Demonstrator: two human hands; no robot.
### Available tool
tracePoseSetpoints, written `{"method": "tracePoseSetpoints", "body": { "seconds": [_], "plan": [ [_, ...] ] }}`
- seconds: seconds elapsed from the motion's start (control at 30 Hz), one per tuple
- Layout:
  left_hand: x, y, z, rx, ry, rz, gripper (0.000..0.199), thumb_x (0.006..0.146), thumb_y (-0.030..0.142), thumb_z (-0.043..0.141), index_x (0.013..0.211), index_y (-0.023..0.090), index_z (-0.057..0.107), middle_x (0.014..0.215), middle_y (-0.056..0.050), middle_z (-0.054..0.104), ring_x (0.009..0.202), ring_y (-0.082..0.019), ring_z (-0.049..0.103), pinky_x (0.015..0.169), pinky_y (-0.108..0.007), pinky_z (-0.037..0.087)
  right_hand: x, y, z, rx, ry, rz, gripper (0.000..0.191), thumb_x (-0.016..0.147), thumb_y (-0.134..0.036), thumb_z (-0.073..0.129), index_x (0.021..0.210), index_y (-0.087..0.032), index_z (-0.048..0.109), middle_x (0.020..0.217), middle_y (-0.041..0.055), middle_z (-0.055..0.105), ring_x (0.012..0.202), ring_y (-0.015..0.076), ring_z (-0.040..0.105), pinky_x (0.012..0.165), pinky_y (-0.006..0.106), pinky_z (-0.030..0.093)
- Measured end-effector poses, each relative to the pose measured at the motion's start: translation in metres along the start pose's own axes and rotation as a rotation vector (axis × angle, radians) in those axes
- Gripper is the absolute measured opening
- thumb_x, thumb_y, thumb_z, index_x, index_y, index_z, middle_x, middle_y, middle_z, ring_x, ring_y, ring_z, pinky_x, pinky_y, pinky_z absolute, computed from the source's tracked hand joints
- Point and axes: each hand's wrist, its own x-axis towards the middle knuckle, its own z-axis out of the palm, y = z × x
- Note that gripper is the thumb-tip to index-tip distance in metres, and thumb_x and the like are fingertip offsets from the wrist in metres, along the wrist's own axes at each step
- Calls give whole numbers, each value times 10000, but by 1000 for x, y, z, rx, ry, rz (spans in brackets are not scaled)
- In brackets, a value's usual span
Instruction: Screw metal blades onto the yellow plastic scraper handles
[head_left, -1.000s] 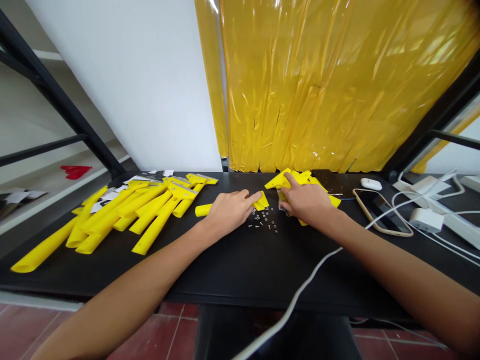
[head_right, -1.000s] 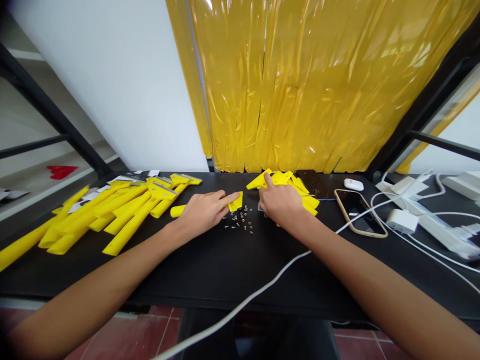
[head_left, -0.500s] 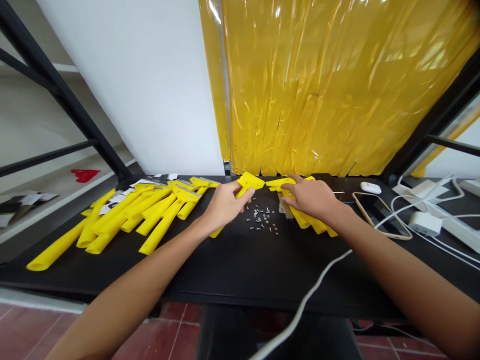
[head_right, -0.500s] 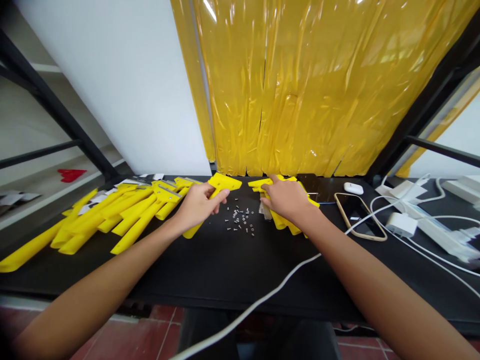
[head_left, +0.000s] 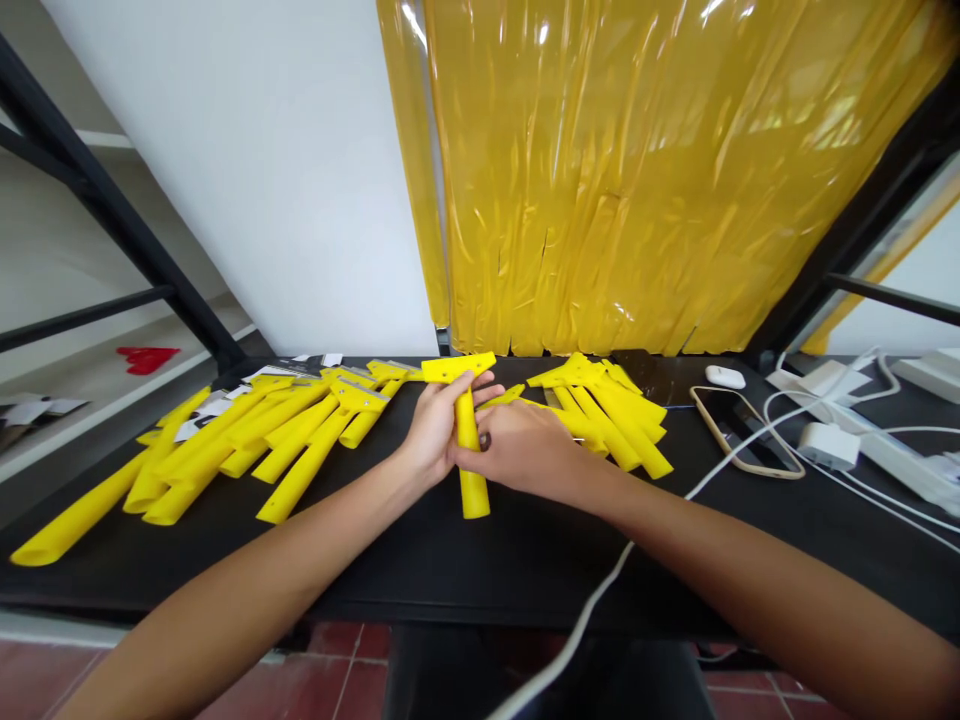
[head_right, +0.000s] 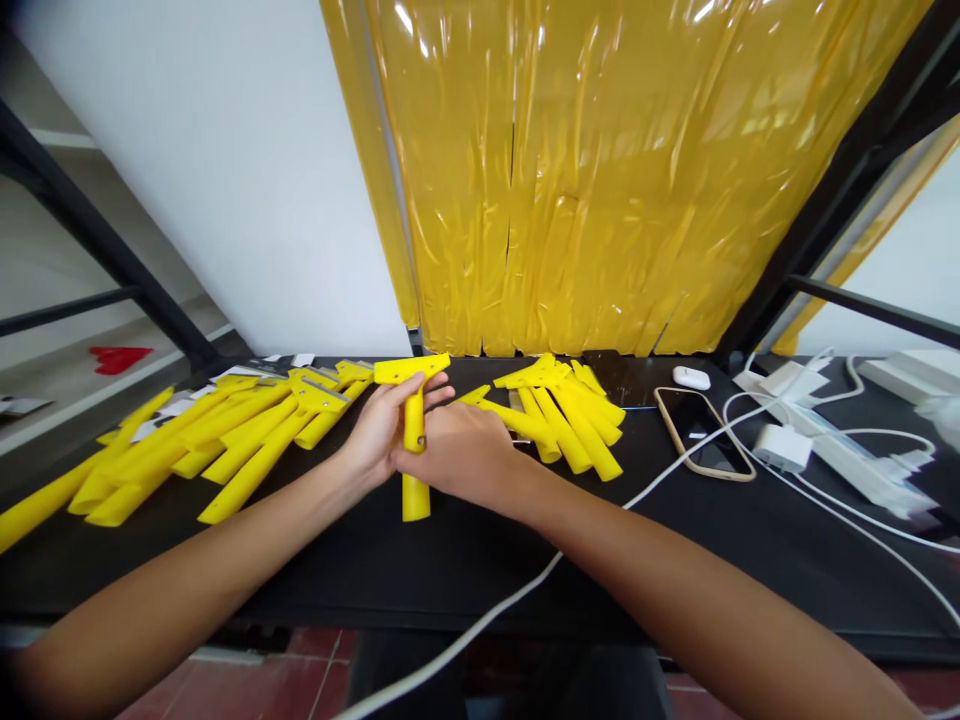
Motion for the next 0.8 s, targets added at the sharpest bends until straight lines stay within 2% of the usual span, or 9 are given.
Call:
{"method": "tracePoseSetpoints", "body": {
  "seconds": [0.07, 0.17, 0.3, 0.37, 0.4, 0.5, 0.57, 0.67, 0.8],
  "plan": [
    [1, 3, -1, -85, -14, -50, 178, 964, 280, 626, 1066, 138, 662, 1208, -133, 747, 985, -201, 763, 816, -311, 643, 5, 3, 1, 44, -40, 53, 249, 856, -474, 594, 881, -285, 754, 854, 2, 776, 790, 213, 702, 633, 298, 409],
    [10, 14, -8, -181, -30, -55, 250, 978, 348, 576, 1048, 133, 683, 990, -108, 765, 877, -222, 761, 755, -355, 651, 6, 9, 2, 0, -42, 161, 260, 803, -491, 616, 757, -259, 724, 781, 21, 747, 745, 217, 672, 607, 305, 365],
    [31, 23, -22, -217, 155, 90, 101, 932, 239, 592, 914, 155, 645, 819, -35, 720, 734, -157, 712, 748, -314, 627, -6, 20, -7, -76, 28, 133, 338, 819, -517, 601, 662, -223, 656, 742, 44, 714, 726, 208, 636, 598, 315, 328],
    [39, 20, -27, -151, 214, 98, 70, 906, 223, 613, 893, 158, 637, 794, -24, 701, 719, -149, 694, 750, -313, 620, -13, 29, -20, -106, 33, 177, 368, 845, -527, 579, 653, -221, 646, 708, 40, 697, 678, 192, 615, 578, 312, 316],
    [41, 16, -28, -82, 208, 100, 82, 892, 236, 635, 893, 154, 642, 795, -29, 699, 712, -149, 686, 734, -312, 615, -16, 35, -28, -130, 31, 234, 378, 857, -536, 564, 666, -223, 655, 692, 41, 691, 654, 191, 609, 563, 309, 311],
    [38, 3, -27, 158, 64, 131, 184, 829, 301, 735, 867, 136, 661, 809, -45, 689, 701, -143, 665, 602, -247, 559, -24, 61, -48, -340, 92, 395, 409, 885, -545, 513, 713, -217, 687, 748, 90, 717, 729, 255, 663, 575, 318, 334],
    [33, -5, -24, 214, -14, 133, 225, 759, 292, 808, 801, 135, 652, 773, -27, 654, 659, -127, 637, 495, -203, 476, -28, 82, -54, -454, 73, 459, 470, 904, -574, 477, 743, -195, 704, 853, 141, 748, 812, 316, 702, 602, 343, 380],
    [25, -10, -20, 248, -107, 121, 246, 735, 257, 833, 745, 141, 616, 728, -7, 613, 622, -119, 628, 450, -193, 440, -34, 105, -50, -487, 15, 529, 460, 920, -537, 477, 840, -161, 732, 954, 187, 760, 882, 360, 732, 653, 378, 458],
    [24, -11, -20, 270, -179, 81, 249, 777, 215, 823, 836, 153, 589, 708, -15, 655, 581, -128, 658, 476, -207, 486, -40, 114, -37, -479, 24, 556, 454, 943, -506, 461, 1091, -142, 690, 1023, 193, 762, 957, 401, 745, 731, 433, 515]
  ]
}}
